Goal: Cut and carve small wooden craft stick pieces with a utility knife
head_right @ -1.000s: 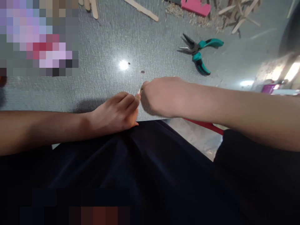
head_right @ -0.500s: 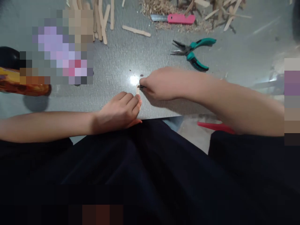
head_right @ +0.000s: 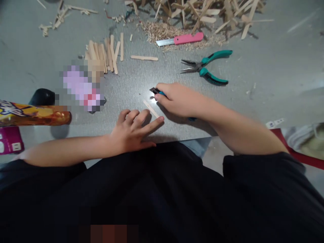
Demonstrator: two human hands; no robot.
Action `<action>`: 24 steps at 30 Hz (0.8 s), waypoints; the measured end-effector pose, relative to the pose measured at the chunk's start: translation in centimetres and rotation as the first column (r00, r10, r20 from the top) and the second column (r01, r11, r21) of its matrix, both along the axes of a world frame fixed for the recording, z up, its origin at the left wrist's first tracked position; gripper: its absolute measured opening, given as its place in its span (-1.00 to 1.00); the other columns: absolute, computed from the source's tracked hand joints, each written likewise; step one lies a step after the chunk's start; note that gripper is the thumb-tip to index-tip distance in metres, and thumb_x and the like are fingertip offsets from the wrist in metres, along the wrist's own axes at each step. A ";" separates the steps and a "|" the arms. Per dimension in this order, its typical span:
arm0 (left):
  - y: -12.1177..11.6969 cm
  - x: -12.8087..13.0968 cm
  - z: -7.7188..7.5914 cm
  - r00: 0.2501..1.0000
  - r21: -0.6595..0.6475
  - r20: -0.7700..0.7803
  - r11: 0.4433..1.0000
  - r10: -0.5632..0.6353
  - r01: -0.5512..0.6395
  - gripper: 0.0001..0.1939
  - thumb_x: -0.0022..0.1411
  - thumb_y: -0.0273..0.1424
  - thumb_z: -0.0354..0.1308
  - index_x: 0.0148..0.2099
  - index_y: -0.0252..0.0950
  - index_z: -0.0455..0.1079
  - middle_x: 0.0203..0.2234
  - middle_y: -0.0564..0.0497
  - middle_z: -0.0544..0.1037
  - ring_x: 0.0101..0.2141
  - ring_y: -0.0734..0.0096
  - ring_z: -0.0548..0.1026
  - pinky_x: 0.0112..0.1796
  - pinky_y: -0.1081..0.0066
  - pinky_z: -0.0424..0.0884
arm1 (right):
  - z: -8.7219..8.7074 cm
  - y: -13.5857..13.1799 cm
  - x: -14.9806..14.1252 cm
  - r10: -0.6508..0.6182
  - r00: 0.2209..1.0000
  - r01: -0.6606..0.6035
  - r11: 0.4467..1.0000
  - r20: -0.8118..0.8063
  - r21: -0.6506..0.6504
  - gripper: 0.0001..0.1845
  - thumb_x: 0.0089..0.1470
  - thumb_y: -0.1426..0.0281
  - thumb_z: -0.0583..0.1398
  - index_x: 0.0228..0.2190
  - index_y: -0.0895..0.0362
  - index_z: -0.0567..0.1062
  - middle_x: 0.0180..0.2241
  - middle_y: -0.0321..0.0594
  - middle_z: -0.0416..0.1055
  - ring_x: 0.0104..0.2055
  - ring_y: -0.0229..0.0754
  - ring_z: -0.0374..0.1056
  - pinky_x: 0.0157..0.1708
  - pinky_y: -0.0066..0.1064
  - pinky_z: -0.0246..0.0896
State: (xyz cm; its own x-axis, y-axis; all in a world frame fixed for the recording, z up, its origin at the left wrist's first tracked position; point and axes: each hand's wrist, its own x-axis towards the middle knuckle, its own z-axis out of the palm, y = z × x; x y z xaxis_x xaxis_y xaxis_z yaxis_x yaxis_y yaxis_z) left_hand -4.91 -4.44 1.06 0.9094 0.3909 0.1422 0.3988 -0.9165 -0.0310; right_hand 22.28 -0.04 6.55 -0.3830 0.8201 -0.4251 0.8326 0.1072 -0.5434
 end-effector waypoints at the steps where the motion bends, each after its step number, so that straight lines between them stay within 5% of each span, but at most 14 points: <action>1: 0.0 -0.1 0.1 1.000 0.004 0.001 1.000 0.005 -0.005 -0.09 0.57 0.17 0.25 0.72 -0.15 0.21 0.41 -0.30 0.60 0.23 -0.16 0.60 0.18 -0.07 0.43 | 0.0 -0.1 0.1 -0.005 1.000 0.005 1.000 0.025 -0.004 -0.67 0.60 0.26 0.02 -0.05 0.14 0.54 -0.13 0.01 0.64 -0.20 -0.01 0.43 -0.17 -0.22 0.11; 5: 0.4 -0.1 0.6 0.995 -0.088 -0.053 0.992 0.083 -0.087 0.05 0.42 0.24 0.41 0.67 -0.23 0.25 0.59 -0.51 0.37 0.54 -0.46 0.38 0.39 -0.28 0.37 | -0.1 -0.8 -0.2 0.055 0.990 -0.049 0.997 0.130 -0.054 -0.69 0.58 0.23 0.03 -0.14 0.04 0.51 -0.22 -0.05 0.61 -0.24 0.03 0.43 -0.23 -0.21 0.09; 10: 1.6 0.1 0.4 0.996 -0.174 -0.086 0.984 0.015 -0.030 0.15 0.33 0.29 0.47 0.59 -0.46 0.35 0.53 -0.84 0.33 0.53 -0.71 0.39 0.36 -0.45 0.42 | -0.1 -1.9 -0.9 0.114 0.978 -0.107 0.993 0.175 -0.052 -0.67 0.59 0.24 -0.02 -0.14 0.03 0.48 -0.22 -0.01 0.60 -0.27 0.05 0.43 -0.28 -0.20 0.09; 24: 1.6 0.3 -0.8 1.000 -0.231 -0.010 0.973 0.020 -0.022 0.28 0.24 0.27 0.56 0.64 -0.54 0.32 0.52 -0.82 0.33 0.52 -0.76 0.40 0.38 -0.48 0.43 | 0.8 -1.5 -2.8 0.155 0.942 -0.124 0.985 0.297 -0.123 -0.63 0.58 0.24 -0.01 0.03 0.10 0.54 -0.16 0.07 0.62 -0.30 0.05 0.42 -0.33 -0.20 0.07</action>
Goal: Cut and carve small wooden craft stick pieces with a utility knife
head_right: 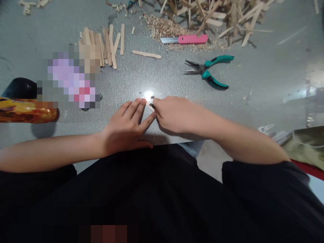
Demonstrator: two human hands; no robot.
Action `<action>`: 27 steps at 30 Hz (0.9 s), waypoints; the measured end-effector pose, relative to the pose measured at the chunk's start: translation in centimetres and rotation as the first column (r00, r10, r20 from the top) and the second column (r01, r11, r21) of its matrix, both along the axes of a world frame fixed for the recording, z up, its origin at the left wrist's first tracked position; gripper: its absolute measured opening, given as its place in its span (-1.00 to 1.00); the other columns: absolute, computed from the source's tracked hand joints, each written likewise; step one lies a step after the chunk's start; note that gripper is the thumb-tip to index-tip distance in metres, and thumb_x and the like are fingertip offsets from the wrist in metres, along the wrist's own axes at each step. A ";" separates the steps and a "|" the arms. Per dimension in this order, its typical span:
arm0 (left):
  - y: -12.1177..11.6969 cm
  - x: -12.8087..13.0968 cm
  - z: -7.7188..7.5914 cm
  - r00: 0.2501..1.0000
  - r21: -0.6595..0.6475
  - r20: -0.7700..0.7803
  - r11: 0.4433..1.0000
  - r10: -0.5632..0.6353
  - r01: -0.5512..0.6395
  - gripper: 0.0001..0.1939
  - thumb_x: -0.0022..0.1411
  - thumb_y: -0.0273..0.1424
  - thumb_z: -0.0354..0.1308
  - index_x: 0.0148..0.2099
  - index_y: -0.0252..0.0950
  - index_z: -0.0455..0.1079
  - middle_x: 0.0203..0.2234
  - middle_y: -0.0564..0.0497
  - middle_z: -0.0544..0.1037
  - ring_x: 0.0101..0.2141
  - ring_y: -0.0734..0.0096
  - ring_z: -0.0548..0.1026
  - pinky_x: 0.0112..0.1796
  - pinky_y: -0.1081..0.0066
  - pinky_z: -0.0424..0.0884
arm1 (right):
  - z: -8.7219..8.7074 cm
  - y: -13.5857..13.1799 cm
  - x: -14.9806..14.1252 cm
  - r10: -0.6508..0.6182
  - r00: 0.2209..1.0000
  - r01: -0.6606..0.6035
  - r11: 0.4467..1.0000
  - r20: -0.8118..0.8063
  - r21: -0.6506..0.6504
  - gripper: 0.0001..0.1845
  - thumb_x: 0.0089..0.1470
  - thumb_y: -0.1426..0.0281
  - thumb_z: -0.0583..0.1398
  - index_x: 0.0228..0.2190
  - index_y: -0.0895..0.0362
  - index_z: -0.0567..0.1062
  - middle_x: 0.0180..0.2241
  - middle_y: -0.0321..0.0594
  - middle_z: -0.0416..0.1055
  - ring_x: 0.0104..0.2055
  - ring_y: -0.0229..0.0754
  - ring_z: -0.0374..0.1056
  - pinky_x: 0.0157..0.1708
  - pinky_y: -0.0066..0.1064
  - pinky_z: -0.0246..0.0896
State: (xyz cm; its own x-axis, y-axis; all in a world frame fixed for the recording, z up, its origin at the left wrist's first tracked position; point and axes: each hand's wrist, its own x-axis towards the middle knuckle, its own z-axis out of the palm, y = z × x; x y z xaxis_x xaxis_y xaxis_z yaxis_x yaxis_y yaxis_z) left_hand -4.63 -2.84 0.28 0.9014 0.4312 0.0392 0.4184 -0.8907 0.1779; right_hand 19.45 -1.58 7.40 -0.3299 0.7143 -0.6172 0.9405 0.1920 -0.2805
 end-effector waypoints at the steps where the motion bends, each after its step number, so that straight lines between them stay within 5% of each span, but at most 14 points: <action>1: 0.0 0.0 0.0 1.000 -0.017 -0.002 1.000 0.007 -0.007 0.29 0.23 0.28 0.55 0.65 -0.52 0.31 0.54 -0.80 0.32 0.53 -0.75 0.38 0.40 -0.48 0.41 | 0.0 0.0 -0.1 -0.008 1.000 0.008 1.000 0.008 -0.015 -0.64 0.58 0.24 -0.01 0.04 0.10 0.54 -0.17 0.06 0.61 -0.30 0.05 0.41 -0.33 -0.20 0.06; 10: -0.2 0.1 -0.2 0.999 -0.062 -0.012 0.997 0.036 -0.036 0.30 0.22 0.27 0.58 0.67 -0.48 0.30 0.58 -0.72 0.28 0.58 -0.76 0.30 0.46 -0.49 0.36 | -0.1 -0.1 -0.2 -0.041 0.999 0.041 0.999 0.012 -0.017 -0.69 0.57 0.27 0.01 0.00 0.10 0.51 -0.23 0.00 0.54 -0.36 -0.01 0.30 -0.32 -0.20 0.01; 18: -0.1 0.2 -0.5 1.000 -0.010 0.027 1.000 0.012 -0.012 0.32 0.21 0.30 0.55 0.63 -0.58 0.33 0.51 -0.86 0.33 0.51 -0.87 0.37 0.42 -0.50 0.40 | -0.3 -0.1 -0.8 -0.033 0.998 0.034 0.999 0.055 -0.008 -0.67 0.52 0.32 0.04 0.10 0.14 0.52 -0.22 0.03 0.55 -0.33 0.02 0.34 -0.32 -0.20 0.01; 27: -0.1 0.2 -0.8 0.997 -0.069 0.075 0.998 0.009 -0.004 0.15 0.22 0.22 0.59 0.57 -0.42 0.45 0.56 -0.74 0.33 0.53 -0.87 0.33 0.44 -0.52 0.32 | 0.4 1.0 -2.5 -0.026 0.985 0.038 0.997 0.173 -0.071 -0.84 0.44 0.40 0.18 -0.09 0.15 0.58 -0.23 0.09 0.58 -0.26 0.10 0.49 -0.34 -0.17 0.09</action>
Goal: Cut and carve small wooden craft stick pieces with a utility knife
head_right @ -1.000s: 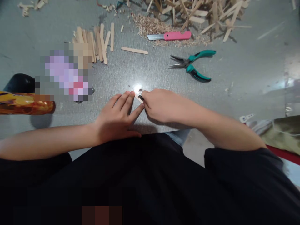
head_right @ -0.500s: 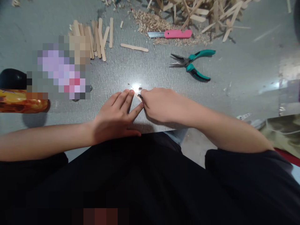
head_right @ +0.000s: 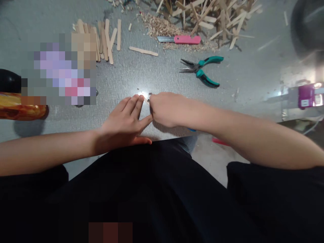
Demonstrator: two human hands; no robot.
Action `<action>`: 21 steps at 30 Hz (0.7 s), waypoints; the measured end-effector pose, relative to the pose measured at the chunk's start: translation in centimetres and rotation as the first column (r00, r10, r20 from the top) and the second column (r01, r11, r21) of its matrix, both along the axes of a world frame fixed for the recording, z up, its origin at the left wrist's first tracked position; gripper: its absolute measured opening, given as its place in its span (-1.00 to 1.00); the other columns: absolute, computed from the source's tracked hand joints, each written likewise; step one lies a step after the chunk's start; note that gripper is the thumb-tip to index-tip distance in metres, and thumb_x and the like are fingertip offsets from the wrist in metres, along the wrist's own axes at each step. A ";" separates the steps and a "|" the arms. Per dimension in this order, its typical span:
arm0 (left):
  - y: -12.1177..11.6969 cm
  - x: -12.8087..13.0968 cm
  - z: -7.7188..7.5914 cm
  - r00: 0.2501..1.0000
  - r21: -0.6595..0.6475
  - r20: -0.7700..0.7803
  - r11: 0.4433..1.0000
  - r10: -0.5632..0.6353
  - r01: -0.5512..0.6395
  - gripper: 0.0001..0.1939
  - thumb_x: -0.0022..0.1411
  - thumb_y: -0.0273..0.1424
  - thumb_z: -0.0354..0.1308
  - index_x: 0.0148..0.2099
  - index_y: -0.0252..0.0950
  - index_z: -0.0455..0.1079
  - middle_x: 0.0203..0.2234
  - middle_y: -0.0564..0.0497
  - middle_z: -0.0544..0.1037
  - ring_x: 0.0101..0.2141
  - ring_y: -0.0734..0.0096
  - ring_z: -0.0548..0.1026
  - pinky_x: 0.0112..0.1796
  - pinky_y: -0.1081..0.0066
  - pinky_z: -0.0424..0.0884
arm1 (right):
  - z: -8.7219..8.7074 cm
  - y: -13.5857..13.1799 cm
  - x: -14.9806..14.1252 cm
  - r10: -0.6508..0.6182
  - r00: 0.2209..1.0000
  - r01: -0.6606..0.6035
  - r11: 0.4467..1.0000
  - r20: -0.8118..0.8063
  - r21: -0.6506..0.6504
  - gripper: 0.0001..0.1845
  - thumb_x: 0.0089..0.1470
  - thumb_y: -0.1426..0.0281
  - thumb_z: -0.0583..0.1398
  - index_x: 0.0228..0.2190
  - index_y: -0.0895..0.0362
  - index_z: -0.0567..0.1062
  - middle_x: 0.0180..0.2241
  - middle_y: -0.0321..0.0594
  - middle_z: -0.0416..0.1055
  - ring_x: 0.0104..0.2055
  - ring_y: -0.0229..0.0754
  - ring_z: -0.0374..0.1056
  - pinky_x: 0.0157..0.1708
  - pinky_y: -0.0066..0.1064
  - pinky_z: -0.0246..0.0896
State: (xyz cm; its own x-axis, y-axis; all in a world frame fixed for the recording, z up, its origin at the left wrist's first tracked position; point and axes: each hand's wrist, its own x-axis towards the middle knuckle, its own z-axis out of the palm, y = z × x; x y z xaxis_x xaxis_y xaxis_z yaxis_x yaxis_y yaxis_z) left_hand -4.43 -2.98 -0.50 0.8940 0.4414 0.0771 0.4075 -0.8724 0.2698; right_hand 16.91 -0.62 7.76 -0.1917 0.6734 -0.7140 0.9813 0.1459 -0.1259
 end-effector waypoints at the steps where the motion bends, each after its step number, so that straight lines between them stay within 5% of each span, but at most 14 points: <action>1: 0.0 0.0 0.1 1.000 -0.006 -0.009 1.000 -0.004 0.004 0.15 0.23 0.23 0.58 0.59 -0.42 0.44 0.56 -0.74 0.32 0.54 -0.87 0.32 0.44 -0.52 0.31 | 0.1 0.1 -0.1 0.012 1.000 -0.012 1.000 0.004 -0.003 -0.86 0.43 0.43 0.19 -0.14 0.14 0.58 -0.25 0.07 0.58 -0.29 0.08 0.47 -0.35 -0.16 0.08; 6: 0.6 0.7 1.0 0.991 -0.023 -0.130 1.000 -0.017 0.014 0.15 0.32 0.27 0.49 0.64 -0.42 0.37 0.59 -0.75 0.27 0.57 -0.87 0.26 0.47 -0.50 0.25 | 0.9 0.4 -1.3 0.096 0.995 -0.095 0.995 0.021 -0.040 -0.74 0.40 0.56 0.22 -0.38 0.12 0.53 -0.42 -0.08 0.47 -0.38 -0.11 0.36 -0.34 -0.22 0.04; 13: -0.5 0.5 2.9 0.975 -0.042 -0.219 0.998 0.036 -0.046 0.00 0.38 0.15 0.50 0.59 -0.40 0.44 0.63 -0.78 0.13 0.63 -0.90 0.09 0.45 -0.45 0.27 | 0.4 -0.5 -1.0 -0.038 0.998 0.041 0.998 -0.056 0.052 -0.75 0.34 0.54 0.27 -0.41 0.07 0.48 -0.39 -0.08 0.52 -0.35 -0.07 0.39 -0.31 -0.22 0.03; 15: -0.7 0.1 3.2 0.991 -0.022 -0.132 0.999 0.036 -0.039 -0.19 0.40 -0.02 0.54 0.48 -0.41 0.54 0.58 -0.72 0.29 0.61 -0.79 0.21 0.43 -0.38 0.31 | 0.7 -0.4 -0.2 -0.091 0.988 0.103 0.991 -0.128 0.090 -0.73 0.40 0.49 0.23 -0.40 0.07 0.49 -0.45 -0.11 0.50 -0.39 -0.07 0.39 -0.31 -0.23 0.08; 17: 0.0 0.1 3.2 0.998 -0.080 -0.018 0.995 0.059 -0.060 -0.54 0.50 -0.09 0.42 0.14 -0.41 0.69 0.27 -0.59 0.68 0.37 -0.57 0.59 0.31 -0.26 0.46 | 1.6 -0.3 0.6 -0.128 0.974 0.158 0.975 -0.189 0.155 -0.69 0.54 0.42 0.09 -0.29 0.08 0.50 -0.47 -0.14 0.50 -0.45 -0.08 0.40 -0.33 -0.24 0.12; 19: 1.6 0.6 2.8 0.951 -0.289 0.144 0.931 0.273 -0.223 -0.58 0.51 -0.01 0.34 -0.21 -0.28 0.59 -0.27 -0.29 0.76 -0.08 -0.18 0.76 0.08 -0.08 0.57 | 2.6 -0.1 1.1 -0.157 0.947 0.226 0.946 -0.281 0.231 -0.69 0.61 0.39 -0.01 -0.19 0.07 0.47 -0.44 -0.16 0.52 -0.48 -0.10 0.41 -0.33 -0.25 0.14; 21: 3.6 1.5 2.0 0.718 -0.628 0.322 0.706 0.617 -0.326 -0.70 0.47 -0.11 0.38 -0.18 -0.21 0.49 -0.30 -0.12 0.71 -0.23 0.15 0.69 -0.07 0.15 0.57 | 3.3 -0.1 1.4 -0.171 0.896 0.301 0.913 -0.411 0.276 -0.76 0.61 0.38 0.02 -0.17 0.05 0.41 -0.42 -0.18 0.52 -0.46 -0.10 0.43 -0.32 -0.26 0.18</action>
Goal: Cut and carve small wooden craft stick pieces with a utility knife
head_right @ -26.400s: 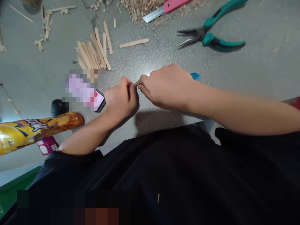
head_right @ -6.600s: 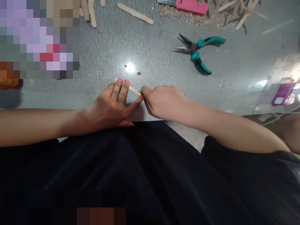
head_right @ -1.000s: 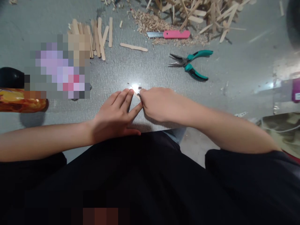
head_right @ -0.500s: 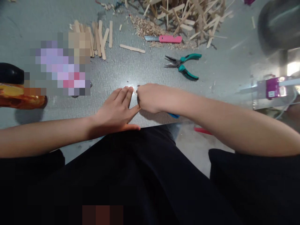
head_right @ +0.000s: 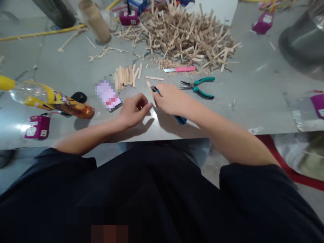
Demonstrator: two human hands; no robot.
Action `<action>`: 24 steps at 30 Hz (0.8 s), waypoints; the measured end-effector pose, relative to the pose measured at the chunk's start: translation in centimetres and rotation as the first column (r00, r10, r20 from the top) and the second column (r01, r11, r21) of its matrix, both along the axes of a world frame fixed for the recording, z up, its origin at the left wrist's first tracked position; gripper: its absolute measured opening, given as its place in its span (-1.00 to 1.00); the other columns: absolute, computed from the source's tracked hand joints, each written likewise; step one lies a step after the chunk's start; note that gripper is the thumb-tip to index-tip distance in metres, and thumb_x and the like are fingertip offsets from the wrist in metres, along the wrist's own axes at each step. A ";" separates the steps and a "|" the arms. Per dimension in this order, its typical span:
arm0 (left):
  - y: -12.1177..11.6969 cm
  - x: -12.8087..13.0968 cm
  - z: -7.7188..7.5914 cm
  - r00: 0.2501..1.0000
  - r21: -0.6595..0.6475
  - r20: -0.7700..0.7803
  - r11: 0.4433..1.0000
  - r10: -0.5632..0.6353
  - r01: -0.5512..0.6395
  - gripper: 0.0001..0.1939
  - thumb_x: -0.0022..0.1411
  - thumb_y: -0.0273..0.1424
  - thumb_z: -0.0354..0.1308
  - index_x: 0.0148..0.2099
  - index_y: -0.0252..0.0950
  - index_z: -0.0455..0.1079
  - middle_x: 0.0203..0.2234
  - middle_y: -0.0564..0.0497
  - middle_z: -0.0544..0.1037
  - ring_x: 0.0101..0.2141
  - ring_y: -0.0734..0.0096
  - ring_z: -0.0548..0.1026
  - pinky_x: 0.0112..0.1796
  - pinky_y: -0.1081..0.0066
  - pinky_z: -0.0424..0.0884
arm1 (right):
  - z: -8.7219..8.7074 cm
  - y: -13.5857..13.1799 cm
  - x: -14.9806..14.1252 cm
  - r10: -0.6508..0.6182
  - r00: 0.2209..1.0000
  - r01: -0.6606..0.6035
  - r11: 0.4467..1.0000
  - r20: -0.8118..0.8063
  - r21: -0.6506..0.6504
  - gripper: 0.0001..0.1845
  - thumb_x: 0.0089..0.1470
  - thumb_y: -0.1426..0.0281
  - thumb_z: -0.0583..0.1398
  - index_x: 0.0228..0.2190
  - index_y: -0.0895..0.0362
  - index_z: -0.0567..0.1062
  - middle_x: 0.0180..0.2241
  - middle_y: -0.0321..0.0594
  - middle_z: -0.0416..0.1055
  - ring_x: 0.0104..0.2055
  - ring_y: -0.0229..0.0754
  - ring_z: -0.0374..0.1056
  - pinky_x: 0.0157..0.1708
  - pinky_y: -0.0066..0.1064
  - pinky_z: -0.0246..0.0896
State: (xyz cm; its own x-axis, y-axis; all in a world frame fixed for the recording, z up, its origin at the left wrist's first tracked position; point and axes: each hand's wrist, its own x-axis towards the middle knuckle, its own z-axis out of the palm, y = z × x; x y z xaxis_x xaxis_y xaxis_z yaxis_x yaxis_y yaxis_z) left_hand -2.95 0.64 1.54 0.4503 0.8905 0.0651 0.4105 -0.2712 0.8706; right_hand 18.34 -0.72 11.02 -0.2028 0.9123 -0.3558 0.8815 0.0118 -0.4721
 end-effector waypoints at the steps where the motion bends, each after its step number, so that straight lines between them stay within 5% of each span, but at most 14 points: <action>1: 1.0 0.5 -0.5 0.997 -0.052 0.061 0.997 0.056 -0.053 -0.72 0.55 -0.10 0.27 -0.11 -0.19 0.45 -0.24 -0.10 0.71 -0.26 0.24 0.68 -0.16 0.22 0.57 | 0.1 0.0 0.0 -0.013 0.998 0.015 0.999 -0.065 0.032 -0.78 0.60 0.37 0.04 -0.19 0.03 0.38 -0.42 -0.19 0.51 -0.44 -0.09 0.45 -0.31 -0.26 0.19; 5: 2.8 2.1 -2.1 0.900 -0.406 0.415 0.912 0.130 0.056 -0.74 0.60 -0.12 0.30 -0.06 -0.19 0.46 -0.27 -0.01 0.69 -0.31 0.41 0.67 -0.17 0.33 0.62 | -1.2 0.0 -0.2 0.001 0.970 0.012 0.999 -0.243 0.053 -0.75 0.58 0.35 0.04 -0.26 -0.02 0.26 -0.41 -0.22 0.50 -0.36 -0.06 0.47 -0.28 -0.28 0.22; 8: 2.3 2.3 -2.7 0.903 -0.340 0.423 0.937 0.079 0.077 -0.71 0.59 -0.16 0.32 -0.16 -0.23 0.51 -0.39 0.03 0.65 -0.40 0.47 0.59 -0.30 0.40 0.54 | -3.1 0.0 -0.5 -0.024 0.942 0.036 0.999 -0.336 0.030 -0.72 0.60 0.34 -0.01 -0.28 -0.04 0.23 -0.43 -0.27 0.48 -0.36 -0.07 0.46 -0.27 -0.28 0.22; 13: 1.6 1.0 -3.1 0.960 -0.132 0.281 0.990 -0.017 0.057 -0.49 0.63 0.05 0.24 -0.24 -0.25 0.51 -0.45 0.01 0.65 -0.44 0.49 0.56 -0.33 0.41 0.48 | -5.3 -0.2 -0.5 -0.038 0.908 0.033 0.999 -0.418 -0.018 -0.72 0.62 0.30 0.01 -0.26 -0.06 0.19 -0.48 -0.33 0.46 -0.38 -0.06 0.46 -0.23 -0.26 0.24; 19: 1.5 -0.2 -3.8 0.982 -0.101 0.180 0.992 -0.058 0.077 -0.46 0.69 0.10 0.11 -0.17 -0.23 0.52 -0.48 0.07 0.62 -0.47 0.49 0.53 -0.34 0.39 0.42 | -6.0 -0.4 -0.3 -0.062 0.904 0.040 0.997 -0.423 -0.060 -0.70 0.62 0.32 0.05 -0.28 -0.04 0.23 -0.51 -0.33 0.48 -0.37 -0.04 0.48 -0.22 -0.25 0.24; 24: 1.4 -0.6 -3.6 0.989 -0.031 0.141 0.998 -0.054 0.059 -0.46 0.72 0.09 0.08 -0.07 -0.22 0.62 -0.55 0.13 0.54 -0.53 0.49 0.43 -0.37 0.36 0.34 | -6.0 -0.3 0.2 -0.161 0.830 0.033 0.970 -0.534 -0.241 -0.67 0.63 0.31 0.06 -0.30 -0.02 0.28 -0.59 -0.36 0.41 -0.56 -0.12 0.39 -0.40 -0.27 0.25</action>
State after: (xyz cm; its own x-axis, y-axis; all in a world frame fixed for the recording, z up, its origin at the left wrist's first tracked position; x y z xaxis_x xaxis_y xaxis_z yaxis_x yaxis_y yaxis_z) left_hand -3.53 2.09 -2.05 0.4883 0.8669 0.1006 0.2686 -0.2590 0.9278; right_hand 18.58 -0.98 4.97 -0.3360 0.8526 -0.4002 0.4690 -0.2170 -0.8561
